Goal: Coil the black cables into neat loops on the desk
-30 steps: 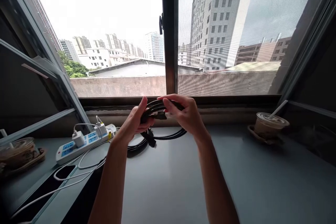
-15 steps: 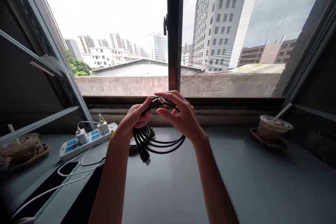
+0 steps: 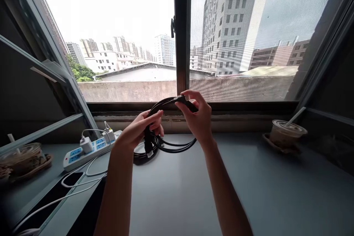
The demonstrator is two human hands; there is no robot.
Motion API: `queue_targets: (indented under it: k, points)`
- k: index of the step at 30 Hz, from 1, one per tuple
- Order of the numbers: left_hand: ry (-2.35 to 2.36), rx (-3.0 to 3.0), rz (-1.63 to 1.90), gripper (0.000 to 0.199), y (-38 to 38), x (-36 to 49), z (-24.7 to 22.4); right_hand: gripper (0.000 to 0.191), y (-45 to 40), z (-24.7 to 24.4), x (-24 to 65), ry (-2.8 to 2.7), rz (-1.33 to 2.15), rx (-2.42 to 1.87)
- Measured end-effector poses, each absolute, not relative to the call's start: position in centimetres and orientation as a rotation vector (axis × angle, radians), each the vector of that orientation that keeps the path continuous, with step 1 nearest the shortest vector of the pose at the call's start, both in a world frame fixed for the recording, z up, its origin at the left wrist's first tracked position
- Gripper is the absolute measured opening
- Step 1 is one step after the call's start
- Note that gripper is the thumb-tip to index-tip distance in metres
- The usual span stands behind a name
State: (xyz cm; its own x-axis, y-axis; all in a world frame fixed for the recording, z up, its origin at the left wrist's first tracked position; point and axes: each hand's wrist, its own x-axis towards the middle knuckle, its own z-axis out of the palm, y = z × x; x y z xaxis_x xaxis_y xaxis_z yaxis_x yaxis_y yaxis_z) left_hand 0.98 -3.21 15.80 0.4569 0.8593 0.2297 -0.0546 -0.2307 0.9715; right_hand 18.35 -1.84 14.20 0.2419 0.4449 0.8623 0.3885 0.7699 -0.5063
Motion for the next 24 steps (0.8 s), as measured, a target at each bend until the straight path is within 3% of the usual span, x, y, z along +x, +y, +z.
queue_targets:
  k: [7, 12, 20, 24]
  points:
    - [1.002, 1.564, 0.918, 0.022, -1.6, 1.1, 14.1, 0.031, 1.3, 12.4, 19.1, -1.11, 0.201, -0.876]
    - [1.15, 1.571, 0.99, 0.011, 0.0, 2.3, 12.6, 0.035, 2.9, 11.1, 19.7, -1.227, 0.322, -1.216]
    - [1.394, 1.651, 0.76, 0.031, 4.2, 2.3, 8.6, 0.051, 3.7, 8.5, 23.7, -1.66, 0.948, -1.565]
    - [1.524, 1.691, 0.637, 0.031, 6.4, 3.2, 5.1, 0.071, 5.8, 5.5, 24.6, -1.718, 1.213, -1.814]
